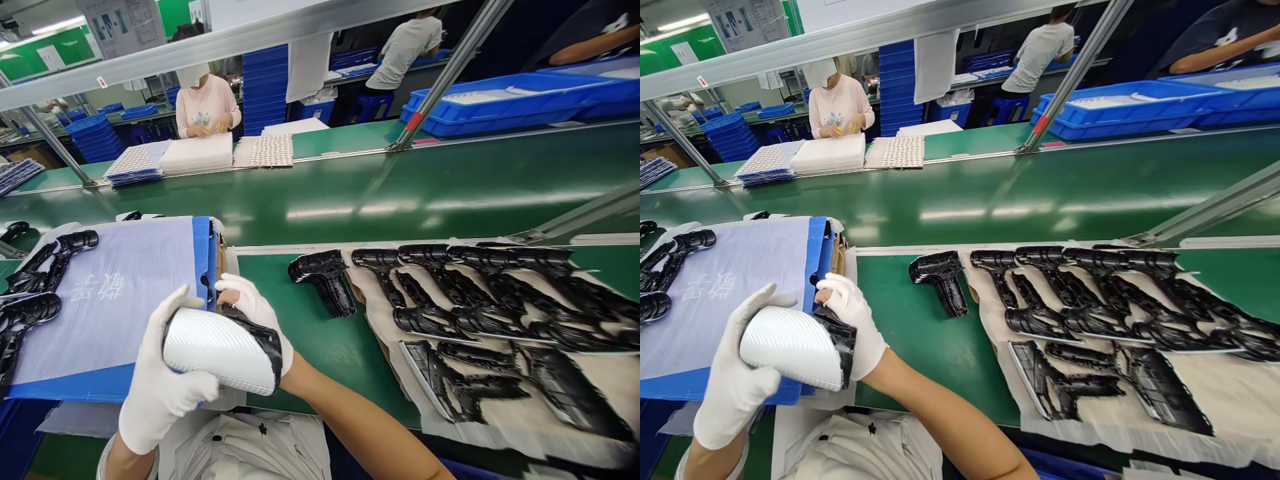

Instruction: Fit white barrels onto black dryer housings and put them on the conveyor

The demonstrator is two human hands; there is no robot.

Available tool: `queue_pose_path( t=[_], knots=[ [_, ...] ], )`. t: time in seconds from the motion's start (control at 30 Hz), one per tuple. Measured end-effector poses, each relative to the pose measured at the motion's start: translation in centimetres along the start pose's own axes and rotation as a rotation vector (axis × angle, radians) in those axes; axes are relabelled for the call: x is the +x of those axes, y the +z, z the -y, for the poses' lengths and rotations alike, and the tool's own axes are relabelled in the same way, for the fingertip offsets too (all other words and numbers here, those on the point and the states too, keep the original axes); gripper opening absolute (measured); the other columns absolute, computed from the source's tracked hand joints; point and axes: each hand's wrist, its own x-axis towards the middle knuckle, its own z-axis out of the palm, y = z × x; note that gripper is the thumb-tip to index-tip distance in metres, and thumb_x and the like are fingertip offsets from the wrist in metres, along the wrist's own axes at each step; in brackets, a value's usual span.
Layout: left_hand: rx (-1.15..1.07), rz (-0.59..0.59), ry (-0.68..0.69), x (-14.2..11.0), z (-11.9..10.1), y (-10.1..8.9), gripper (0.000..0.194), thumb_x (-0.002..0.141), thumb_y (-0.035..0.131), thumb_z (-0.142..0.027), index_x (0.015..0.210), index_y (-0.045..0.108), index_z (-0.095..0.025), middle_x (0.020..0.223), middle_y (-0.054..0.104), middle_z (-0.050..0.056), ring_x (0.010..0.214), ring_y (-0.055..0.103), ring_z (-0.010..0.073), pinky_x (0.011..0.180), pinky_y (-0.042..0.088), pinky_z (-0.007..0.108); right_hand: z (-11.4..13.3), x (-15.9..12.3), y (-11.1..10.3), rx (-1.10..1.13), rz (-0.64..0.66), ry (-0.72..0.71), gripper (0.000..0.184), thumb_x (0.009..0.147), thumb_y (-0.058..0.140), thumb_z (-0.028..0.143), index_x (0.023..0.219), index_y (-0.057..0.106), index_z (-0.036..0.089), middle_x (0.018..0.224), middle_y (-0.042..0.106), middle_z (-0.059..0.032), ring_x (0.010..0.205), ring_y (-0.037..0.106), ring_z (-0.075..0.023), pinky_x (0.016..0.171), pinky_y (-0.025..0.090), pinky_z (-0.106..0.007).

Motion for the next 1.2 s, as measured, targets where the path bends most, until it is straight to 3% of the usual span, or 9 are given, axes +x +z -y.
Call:
queue_pose_path(
  t=[0.1,0.23,0.33,0.43,0.57,0.67,0.77,0.97,1.2],
  knots=[
    [0.044,0.039,-0.042,0.1,-0.2,0.0,0.105,0.045,0.089,-0.068,0.135,0.055,-0.024,0.120,0.066,0.012,0.109,0.065,0.0357,0.092,0.054,0.049,-0.7,-0.1,0.1,-0.009,-0.063,-0.015,0.019,0.094,0.049,0.023,0.091,0.067,0.026,0.121,0.068,-0.0053,0.128,0.055,-0.0204,0.113,0.043,-0.041],
    [0.044,0.037,-0.076,0.0,-0.4,0.2,0.103,0.042,0.091,-0.065,0.131,0.057,-0.025,0.120,0.066,0.012,0.111,0.064,0.0361,0.090,0.056,0.047,-0.5,0.4,-0.7,-0.089,-0.245,-0.129,0.019,0.097,0.045,0.027,0.095,0.063,0.024,0.116,0.069,-0.0082,0.125,0.057,-0.0206,0.115,0.040,-0.046],
    [0.050,0.049,-0.062,0.0,-0.5,0.4,0.079,0.062,0.082,-0.065,0.127,0.062,-0.025,0.117,0.069,0.010,0.110,0.065,0.0338,0.090,0.057,0.045,0.1,1.3,-1.8,-0.197,-0.302,-0.232,0.021,0.099,0.040,0.024,0.094,0.061,0.025,0.110,0.068,-0.0064,0.120,0.059,-0.0207,0.112,0.041,-0.047],
    [0.007,0.043,-0.067,0.1,-0.4,0.4,0.047,0.093,0.053,-0.057,0.124,0.065,-0.025,0.116,0.070,0.009,0.109,0.066,0.0288,0.096,0.054,0.045,0.7,2.1,-2.7,-0.305,-0.301,-0.295,0.025,0.098,0.038,0.022,0.085,0.059,0.026,0.100,0.066,-0.0047,0.109,0.061,-0.0207,0.103,0.046,-0.044],
    [-0.039,-0.001,-0.131,0.0,0.0,0.5,0.057,0.100,0.031,-0.060,0.127,0.065,-0.023,0.119,0.071,0.010,0.120,0.063,0.0298,0.107,0.047,0.048,1.1,2.6,-3.0,-0.360,-0.245,-0.286,0.028,0.097,0.038,0.023,0.077,0.057,0.026,0.089,0.063,-0.0040,0.104,0.061,-0.0220,0.100,0.046,-0.043],
    [0.036,-0.003,-0.063,-0.3,-0.1,0.7,0.078,0.082,0.057,-0.073,0.141,0.052,-0.022,0.135,0.063,0.012,0.130,0.055,0.0348,0.111,0.042,0.052,1.2,2.7,-2.7,-0.308,-0.185,-0.125,0.026,0.096,0.038,0.026,0.077,0.057,0.026,0.087,0.060,-0.0054,0.102,0.059,-0.0242,0.101,0.043,-0.046],
    [0.181,-0.024,-0.096,-0.6,-0.4,0.8,0.115,0.050,0.090,-0.056,0.149,0.039,-0.025,0.142,0.056,0.013,0.131,0.052,0.0402,0.108,0.043,0.057,1.5,2.7,-2.5,-0.241,-0.253,-0.110,0.020,0.094,0.040,0.026,0.083,0.057,0.026,0.097,0.061,-0.0065,0.102,0.057,-0.0239,0.102,0.042,-0.045],
    [0.166,-0.052,-0.076,-0.3,-0.3,0.5,0.042,0.092,0.057,-0.046,0.128,0.060,-0.026,0.131,0.062,0.009,0.122,0.058,0.0298,0.104,0.046,0.049,2.7,3.4,-2.9,-0.277,-0.225,-0.149,0.022,0.091,0.038,0.018,0.073,0.050,0.025,0.077,0.050,-0.0037,0.079,0.050,-0.0214,0.078,0.044,-0.038],
    [0.123,0.001,-0.023,0.0,0.4,0.0,0.049,0.090,0.060,-0.055,0.132,0.056,-0.030,0.130,0.061,0.007,0.120,0.059,0.0275,0.100,0.049,0.044,2.1,3.2,-3.1,-0.463,-0.234,-0.249,0.014,0.089,0.047,0.014,0.081,0.050,0.025,0.091,0.058,-0.0031,0.097,0.057,-0.0207,0.092,0.046,-0.042]
  ],
)
